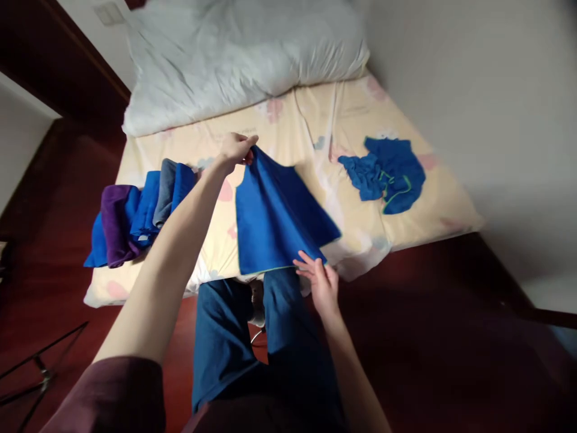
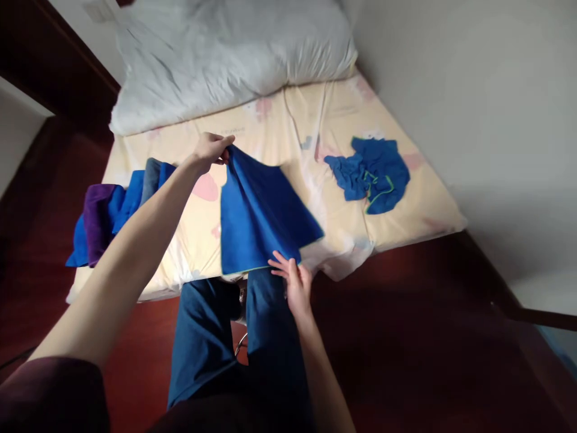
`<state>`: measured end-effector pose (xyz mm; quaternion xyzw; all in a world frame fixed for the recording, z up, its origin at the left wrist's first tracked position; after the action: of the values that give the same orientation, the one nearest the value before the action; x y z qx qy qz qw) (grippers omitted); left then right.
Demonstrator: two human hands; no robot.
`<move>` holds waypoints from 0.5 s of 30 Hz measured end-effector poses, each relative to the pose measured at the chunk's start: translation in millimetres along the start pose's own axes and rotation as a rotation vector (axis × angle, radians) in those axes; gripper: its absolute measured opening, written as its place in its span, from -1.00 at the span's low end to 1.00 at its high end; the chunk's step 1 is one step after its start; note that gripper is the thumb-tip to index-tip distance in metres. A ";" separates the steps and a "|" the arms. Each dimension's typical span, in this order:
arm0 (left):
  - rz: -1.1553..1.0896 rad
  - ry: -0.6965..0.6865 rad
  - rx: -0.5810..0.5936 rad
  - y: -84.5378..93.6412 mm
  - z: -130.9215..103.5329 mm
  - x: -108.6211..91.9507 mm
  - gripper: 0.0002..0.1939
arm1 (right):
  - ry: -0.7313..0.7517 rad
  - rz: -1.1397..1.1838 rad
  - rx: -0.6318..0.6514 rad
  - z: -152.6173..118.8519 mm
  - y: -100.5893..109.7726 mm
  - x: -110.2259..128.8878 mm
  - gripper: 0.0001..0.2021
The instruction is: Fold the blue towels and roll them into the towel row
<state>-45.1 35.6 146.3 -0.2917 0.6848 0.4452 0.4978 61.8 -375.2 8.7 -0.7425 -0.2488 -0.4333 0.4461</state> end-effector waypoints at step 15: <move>-0.095 -0.328 -0.190 154.6 -232.3 -178.1 -0.68 | 0.836 -0.687 -0.152 13.1 -43.3 338.1 -0.36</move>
<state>-213.9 -114.2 388.5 -0.2928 0.5351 0.5253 0.5933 204.0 -348.8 317.7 -0.4132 -0.2465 -0.8290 0.2851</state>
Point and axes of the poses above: each hand's wrist, its own z-axis towards the middle knuckle, its own y-axis out of the back of the hand, x = y × z, the point moved 8 cm from there along z, towards the middle knuckle, and after that the axes turned 7 degrees about x, right-handed, at the moved point
